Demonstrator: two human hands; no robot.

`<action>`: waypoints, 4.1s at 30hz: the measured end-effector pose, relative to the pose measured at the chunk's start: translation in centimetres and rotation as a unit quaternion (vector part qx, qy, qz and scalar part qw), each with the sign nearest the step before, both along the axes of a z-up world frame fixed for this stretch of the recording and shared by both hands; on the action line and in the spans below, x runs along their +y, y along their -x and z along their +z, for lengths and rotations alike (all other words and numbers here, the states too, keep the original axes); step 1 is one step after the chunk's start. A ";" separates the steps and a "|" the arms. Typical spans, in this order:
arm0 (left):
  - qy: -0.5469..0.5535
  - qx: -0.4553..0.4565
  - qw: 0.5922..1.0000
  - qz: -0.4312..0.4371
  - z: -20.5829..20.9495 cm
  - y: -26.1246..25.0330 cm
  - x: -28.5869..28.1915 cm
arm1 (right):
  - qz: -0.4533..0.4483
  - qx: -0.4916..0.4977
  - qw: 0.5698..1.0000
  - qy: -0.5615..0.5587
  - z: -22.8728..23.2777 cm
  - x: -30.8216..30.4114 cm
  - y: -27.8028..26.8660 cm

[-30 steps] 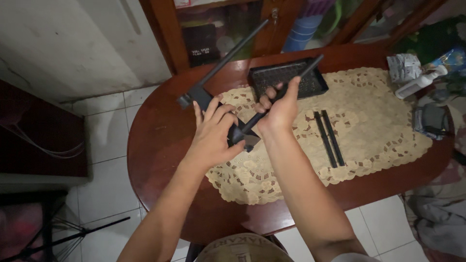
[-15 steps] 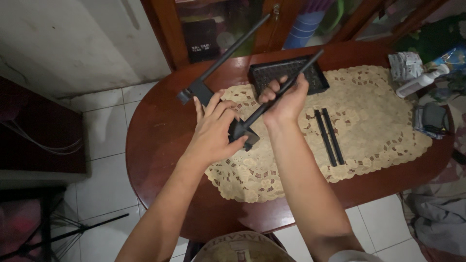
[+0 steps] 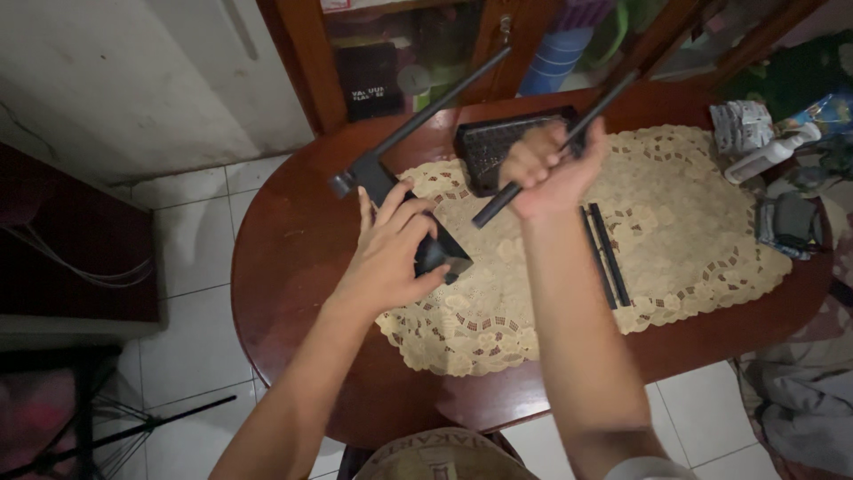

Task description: The person disassembles a small black plastic stand on a table. They remove the legs and feet one by one, placing them on the table, and then set the main tray aside.

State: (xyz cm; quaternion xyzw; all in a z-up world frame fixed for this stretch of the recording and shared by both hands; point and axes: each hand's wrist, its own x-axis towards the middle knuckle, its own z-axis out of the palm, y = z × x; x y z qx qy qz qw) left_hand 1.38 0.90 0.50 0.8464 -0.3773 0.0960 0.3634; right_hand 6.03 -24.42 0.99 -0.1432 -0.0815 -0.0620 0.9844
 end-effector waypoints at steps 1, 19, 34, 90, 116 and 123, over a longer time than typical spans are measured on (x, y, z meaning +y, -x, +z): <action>0.004 -0.001 1.000 -0.004 0.0 0.1 0.1 | -0.010 0.031 0.999 -0.004 0.3 -0.8 -0.1; -0.012 0.009 1.000 -0.004 0.5 0.8 -0.7 | -0.138 0.403 0.807 0.410 -13.6 -8.0 4.5; -0.020 0.002 1.000 0.007 0.9 0.7 -1.9 | -0.251 0.421 0.230 0.841 -28.2 -19.2 11.5; 0.165 -0.075 0.973 0.144 -0.8 0.4 0.3 | 0.008 0.219 0.906 0.362 -2.8 7.8 -8.5; -0.034 0.144 0.959 0.242 -0.1 -7.7 2.9 | -0.053 0.269 0.952 0.132 -2.5 10.4 -10.2; -0.031 0.167 0.959 0.226 0.3 -7.7 3.3 | -0.005 0.239 0.967 0.085 -2.2 10.0 -11.0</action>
